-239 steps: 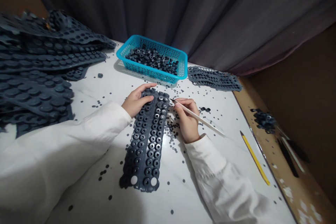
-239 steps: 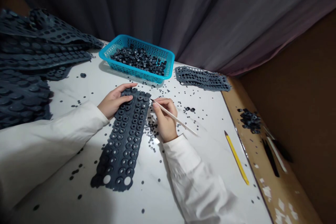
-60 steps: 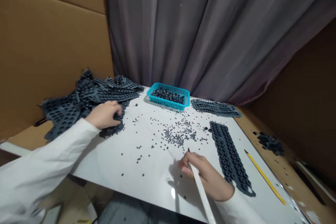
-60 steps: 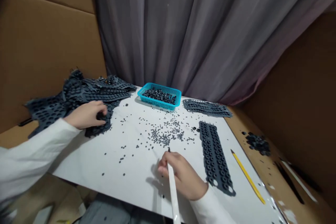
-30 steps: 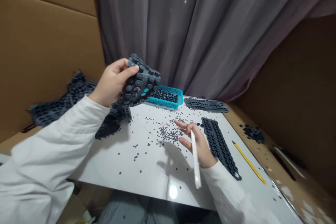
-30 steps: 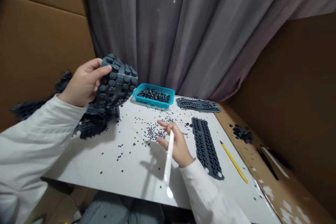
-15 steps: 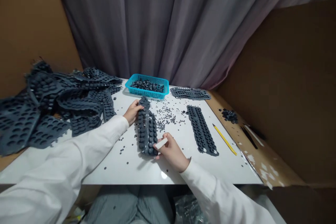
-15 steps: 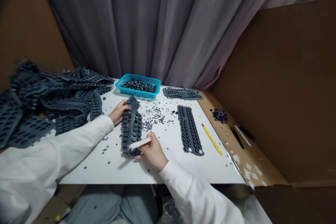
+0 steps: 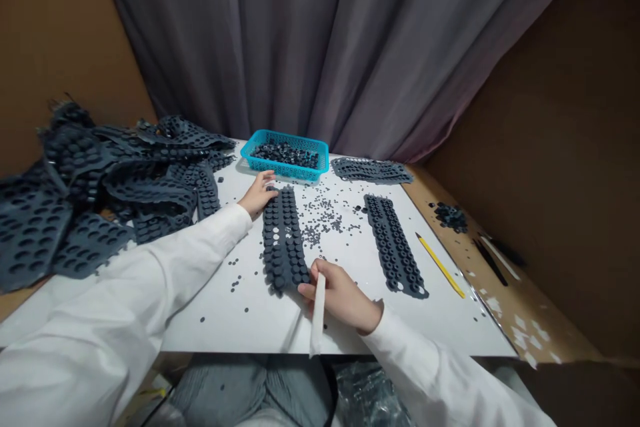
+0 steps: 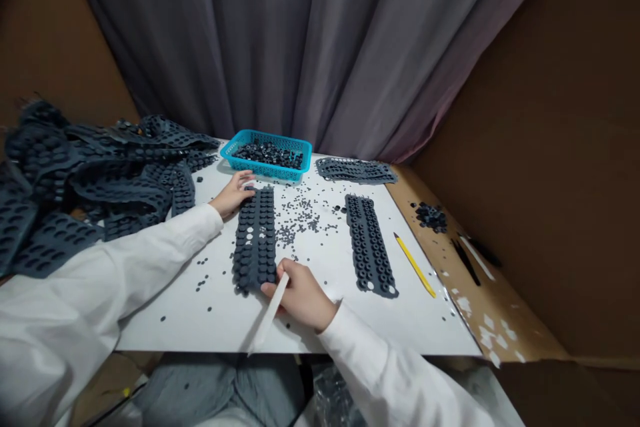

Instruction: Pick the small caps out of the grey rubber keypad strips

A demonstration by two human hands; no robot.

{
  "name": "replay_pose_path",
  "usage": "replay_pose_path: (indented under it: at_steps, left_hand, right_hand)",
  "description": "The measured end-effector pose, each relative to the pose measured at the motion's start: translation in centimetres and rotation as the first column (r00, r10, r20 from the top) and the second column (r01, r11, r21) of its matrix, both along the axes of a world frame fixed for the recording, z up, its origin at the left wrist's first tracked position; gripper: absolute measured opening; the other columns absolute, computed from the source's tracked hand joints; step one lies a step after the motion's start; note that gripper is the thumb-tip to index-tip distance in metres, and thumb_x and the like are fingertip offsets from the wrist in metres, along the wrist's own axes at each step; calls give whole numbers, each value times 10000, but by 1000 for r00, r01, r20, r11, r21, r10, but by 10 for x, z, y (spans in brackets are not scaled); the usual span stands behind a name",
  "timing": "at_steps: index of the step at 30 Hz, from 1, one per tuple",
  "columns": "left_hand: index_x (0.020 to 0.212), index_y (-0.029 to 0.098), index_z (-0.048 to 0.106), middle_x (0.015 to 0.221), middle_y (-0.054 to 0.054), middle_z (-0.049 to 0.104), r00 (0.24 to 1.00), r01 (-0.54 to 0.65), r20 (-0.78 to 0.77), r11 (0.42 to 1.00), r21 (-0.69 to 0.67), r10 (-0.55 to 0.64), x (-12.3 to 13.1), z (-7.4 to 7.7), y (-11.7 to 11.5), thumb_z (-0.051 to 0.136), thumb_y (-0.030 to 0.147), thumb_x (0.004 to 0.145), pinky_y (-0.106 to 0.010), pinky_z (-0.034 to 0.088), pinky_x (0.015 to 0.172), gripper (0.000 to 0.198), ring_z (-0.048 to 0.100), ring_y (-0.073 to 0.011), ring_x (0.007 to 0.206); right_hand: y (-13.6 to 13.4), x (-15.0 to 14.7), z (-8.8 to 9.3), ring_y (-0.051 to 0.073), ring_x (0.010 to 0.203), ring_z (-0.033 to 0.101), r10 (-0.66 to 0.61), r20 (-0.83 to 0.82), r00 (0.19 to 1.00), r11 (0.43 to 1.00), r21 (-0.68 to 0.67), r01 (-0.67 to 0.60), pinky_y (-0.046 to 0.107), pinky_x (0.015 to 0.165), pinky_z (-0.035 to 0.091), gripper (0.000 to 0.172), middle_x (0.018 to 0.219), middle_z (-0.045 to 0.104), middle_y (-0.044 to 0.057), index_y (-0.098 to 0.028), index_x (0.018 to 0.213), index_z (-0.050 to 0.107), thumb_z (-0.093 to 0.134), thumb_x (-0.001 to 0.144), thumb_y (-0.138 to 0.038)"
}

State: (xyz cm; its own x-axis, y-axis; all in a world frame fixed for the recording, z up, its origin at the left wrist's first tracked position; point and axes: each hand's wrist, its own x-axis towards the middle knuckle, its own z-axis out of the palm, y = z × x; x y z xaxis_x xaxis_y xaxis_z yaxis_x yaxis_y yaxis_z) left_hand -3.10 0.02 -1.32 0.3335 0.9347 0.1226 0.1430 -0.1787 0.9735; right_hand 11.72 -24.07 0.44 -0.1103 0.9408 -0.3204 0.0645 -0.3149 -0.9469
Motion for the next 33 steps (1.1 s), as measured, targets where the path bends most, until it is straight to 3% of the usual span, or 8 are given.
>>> replay_pose_path:
  at_steps: [3,5,8,10,12,17,23,33]
  left_hand:
    - [1267,225,497,1395,-105,435,988,108,-126,985,133,-91,-12,18,-15,738,228,717,-489,248,1123,601,319,-320,1360]
    - [1103,229,605,1248,-72,550,946,279,-221,942,188,-236,-22,31,-40,792,266,623,-452,274,1104,516,408,-317,1274]
    - [835,249,689,925,-16,657,770,603,-380,780,167,-513,-39,40,-89,855,305,499,-368,438,900,379,577,-266,951]
    - [910,244,675,943,-44,648,614,739,-633,625,252,-471,-48,38,-117,787,338,606,-367,437,828,338,560,-255,889]
    - [917,218,653,952,-64,642,592,759,-694,572,310,-410,-55,32,-134,709,282,684,-354,434,802,248,554,-241,868]
    - [924,192,636,922,-58,651,686,707,-581,592,388,-438,-61,28,-137,504,130,807,-304,438,811,187,567,-200,874]
    - [932,204,646,923,-41,663,658,698,-642,640,322,-393,-58,35,-141,623,280,802,-331,406,807,153,571,-210,863]
    - [822,191,620,816,-13,622,699,582,-670,743,330,-250,-32,21,-164,628,269,820,-331,366,728,79,536,-197,807]
  right_hand:
    - [-1,8,6,107,464,511,24,9,1000,1000,16,-24,236,463,404,505,523,500,-93,-243,686,325,766,677,-489]
    - [0,15,11,113,500,525,20,35,999,999,34,-21,254,515,424,487,558,548,-65,-237,685,344,719,722,-545]
    - [5,30,19,133,543,546,-11,112,994,994,111,-2,285,568,441,392,634,619,-12,-216,834,493,495,877,-606]
    - [11,41,22,161,632,576,-38,159,986,975,223,2,309,628,461,468,711,646,12,-205,1144,530,366,938,-592]
    - [19,49,21,168,711,571,-89,265,960,945,327,-2,331,728,469,486,745,622,8,-217,1288,525,368,961,-540]
    - [34,47,6,188,808,618,-147,331,932,895,445,-17,342,766,497,336,825,669,49,-201,1079,716,545,914,-438]
    - [30,38,-4,190,730,704,-153,188,970,895,444,55,313,674,578,218,822,749,83,-184,898,763,708,803,-372]
    - [-3,46,-26,207,1004,708,-25,509,861,376,802,-464,331,872,598,173,1038,743,162,-150,1002,684,675,829,-138]
